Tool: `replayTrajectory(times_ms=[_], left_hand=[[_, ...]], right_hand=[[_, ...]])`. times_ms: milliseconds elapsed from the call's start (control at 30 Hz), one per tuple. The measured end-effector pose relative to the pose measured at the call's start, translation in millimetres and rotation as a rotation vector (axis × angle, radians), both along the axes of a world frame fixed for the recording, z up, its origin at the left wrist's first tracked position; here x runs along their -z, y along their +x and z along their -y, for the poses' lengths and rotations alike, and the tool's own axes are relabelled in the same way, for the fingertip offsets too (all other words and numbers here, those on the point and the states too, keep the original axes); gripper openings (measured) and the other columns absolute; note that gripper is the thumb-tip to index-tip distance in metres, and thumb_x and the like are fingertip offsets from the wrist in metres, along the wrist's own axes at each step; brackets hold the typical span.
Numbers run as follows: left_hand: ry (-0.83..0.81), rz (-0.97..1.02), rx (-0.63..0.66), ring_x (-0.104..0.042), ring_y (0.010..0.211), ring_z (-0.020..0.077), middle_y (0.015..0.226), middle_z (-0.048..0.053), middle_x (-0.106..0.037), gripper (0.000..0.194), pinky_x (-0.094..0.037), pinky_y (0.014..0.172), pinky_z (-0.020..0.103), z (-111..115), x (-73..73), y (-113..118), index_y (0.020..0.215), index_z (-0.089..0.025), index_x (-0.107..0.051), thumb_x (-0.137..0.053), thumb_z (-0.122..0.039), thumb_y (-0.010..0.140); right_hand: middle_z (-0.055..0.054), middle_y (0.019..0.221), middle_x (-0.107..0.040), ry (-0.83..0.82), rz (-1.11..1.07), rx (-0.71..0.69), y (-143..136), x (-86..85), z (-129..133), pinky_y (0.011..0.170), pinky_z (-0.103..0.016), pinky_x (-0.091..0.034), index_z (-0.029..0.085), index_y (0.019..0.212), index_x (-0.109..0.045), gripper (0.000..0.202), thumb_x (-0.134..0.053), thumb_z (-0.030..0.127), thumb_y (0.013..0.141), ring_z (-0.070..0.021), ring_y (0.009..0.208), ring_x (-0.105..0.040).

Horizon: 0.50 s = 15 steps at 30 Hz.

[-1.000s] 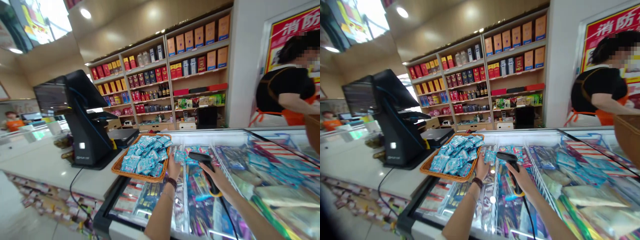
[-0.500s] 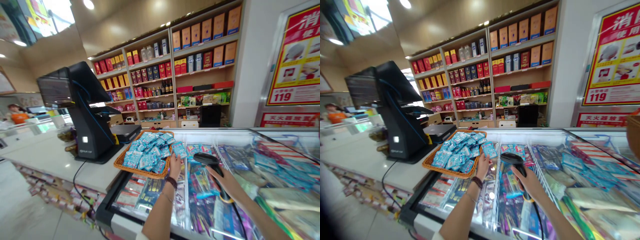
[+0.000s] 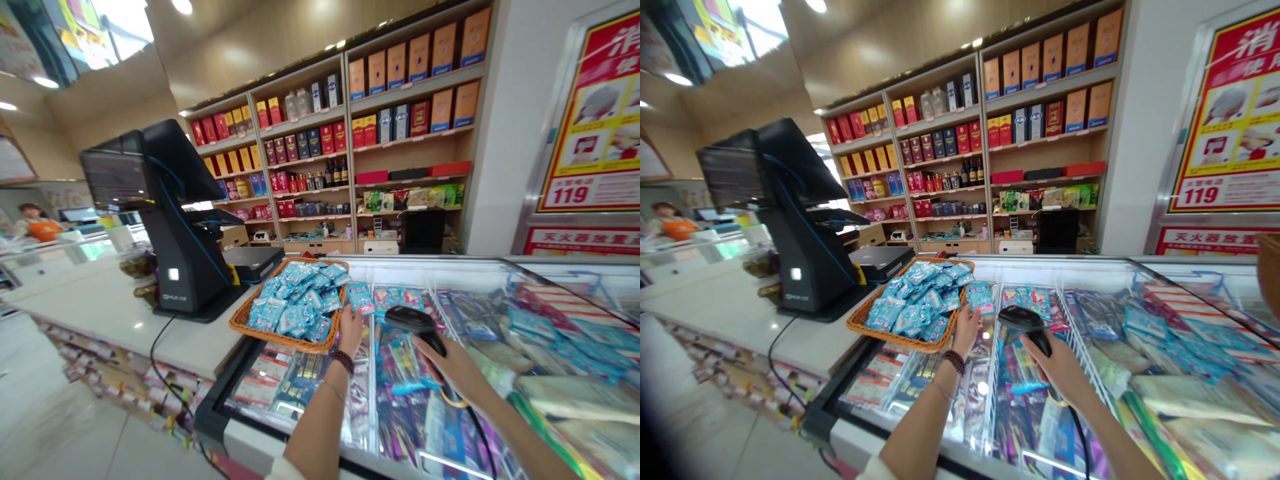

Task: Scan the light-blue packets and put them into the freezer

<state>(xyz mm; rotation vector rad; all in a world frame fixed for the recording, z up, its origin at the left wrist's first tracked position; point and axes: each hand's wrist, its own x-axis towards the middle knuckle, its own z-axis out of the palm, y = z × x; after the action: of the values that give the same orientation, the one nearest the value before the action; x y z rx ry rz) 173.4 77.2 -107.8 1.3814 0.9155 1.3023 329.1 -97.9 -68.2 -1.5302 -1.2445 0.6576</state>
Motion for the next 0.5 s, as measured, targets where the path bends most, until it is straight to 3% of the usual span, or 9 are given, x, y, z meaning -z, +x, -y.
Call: replayTrajectory(times_ms=[333,500], left_hand=[[0.024,-0.072,-0.003,-0.049,0.056,0.0132,0.060,-0.004,-0.049,0.035,-0.043,0.056,0.025,7,-10.2,-3,0.076,-0.021,-0.054,-0.065,-0.053,0.084],[0.159,-0.344,-0.033,-0.052,0.058,0.0163,0.056,-0.002,-0.051,0.037,-0.039,0.058,0.026,11,-9.9,-2,0.065,-0.023,-0.052,-0.062,-0.052,0.085]], right_hand=[[0.005,0.036,-0.049,0.053,-0.072,0.017,7,3.5,-2,0.043,-0.028,-0.037,0.025,0.059,-0.052,0.051,-0.063,0.068,0.085,-0.0129,0.032,-0.045],[0.005,0.047,-0.053,0.127,-0.256,0.074,38,-1.6,8,0.036,-0.025,-0.033,0.023,0.061,-0.054,0.054,-0.071,0.073,0.073,-0.0092,0.032,-0.044]])
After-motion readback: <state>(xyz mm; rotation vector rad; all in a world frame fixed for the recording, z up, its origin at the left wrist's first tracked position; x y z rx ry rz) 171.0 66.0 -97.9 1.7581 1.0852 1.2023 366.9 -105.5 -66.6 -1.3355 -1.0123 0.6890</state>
